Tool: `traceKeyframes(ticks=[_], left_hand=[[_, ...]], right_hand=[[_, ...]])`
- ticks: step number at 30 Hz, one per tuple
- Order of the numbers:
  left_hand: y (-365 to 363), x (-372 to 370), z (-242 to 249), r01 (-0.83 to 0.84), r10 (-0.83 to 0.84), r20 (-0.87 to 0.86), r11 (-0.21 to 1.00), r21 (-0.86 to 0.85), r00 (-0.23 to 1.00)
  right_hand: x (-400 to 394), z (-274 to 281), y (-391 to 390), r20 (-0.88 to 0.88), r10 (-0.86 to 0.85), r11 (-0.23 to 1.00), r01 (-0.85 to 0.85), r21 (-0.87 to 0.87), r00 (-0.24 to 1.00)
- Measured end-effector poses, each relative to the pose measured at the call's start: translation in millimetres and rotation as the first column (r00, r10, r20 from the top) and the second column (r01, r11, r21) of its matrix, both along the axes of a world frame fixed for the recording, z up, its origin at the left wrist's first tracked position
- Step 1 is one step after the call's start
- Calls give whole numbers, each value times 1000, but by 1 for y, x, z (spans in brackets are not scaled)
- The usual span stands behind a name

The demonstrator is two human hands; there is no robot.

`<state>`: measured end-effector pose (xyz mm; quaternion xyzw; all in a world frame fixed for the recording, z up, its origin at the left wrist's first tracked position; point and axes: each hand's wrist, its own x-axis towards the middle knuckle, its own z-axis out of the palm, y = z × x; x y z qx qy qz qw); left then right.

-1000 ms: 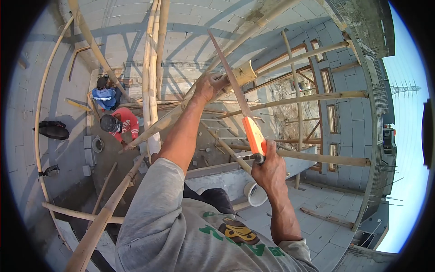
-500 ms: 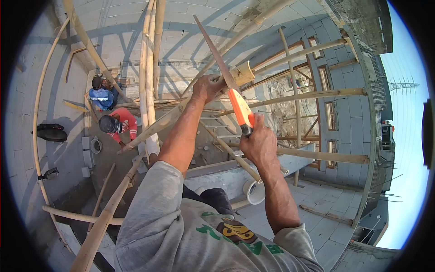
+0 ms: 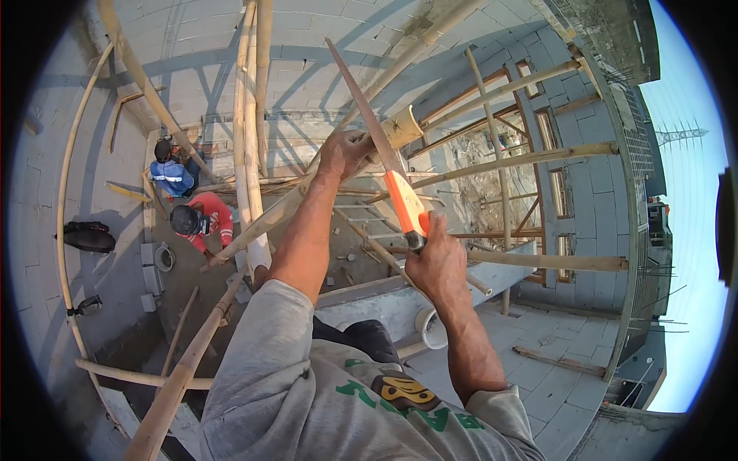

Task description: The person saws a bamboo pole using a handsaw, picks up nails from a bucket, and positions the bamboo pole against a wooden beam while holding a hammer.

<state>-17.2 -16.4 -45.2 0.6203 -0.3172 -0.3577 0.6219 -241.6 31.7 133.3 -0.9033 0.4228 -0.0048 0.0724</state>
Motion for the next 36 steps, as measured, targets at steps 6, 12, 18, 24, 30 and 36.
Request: traceKeyframes(ticks=[6, 12, 18, 24, 30, 36], left_hand=[[9, -6, 13, -121, 118, 91, 992, 25, 989], [1, -4, 3, -91, 87, 102, 995, 35, 991], [11, -9, 16, -151, 143, 188, 988, 27, 972], [15, -8, 3, -109, 146, 281, 984, -143, 949], [20, -11, 14, -104, 131, 269, 988, -112, 954], [22, -6, 14, -46, 66, 253, 995, -83, 965]], right_hand=[[-50, 9, 27, 25, 14, 1000, -14, 11, 1000], [5, -1, -3, 151, 26, 997, -37, 73, 988], [-37, 0, 9, 181, 19, 993, -40, 111, 983], [-8, -9, 6, 118, 64, 995, -72, 63, 991], [-4, -3, 4, 62, 62, 996, -66, 60, 996], [17, -1, 3, 12, 21, 997, -22, 77, 1000]])
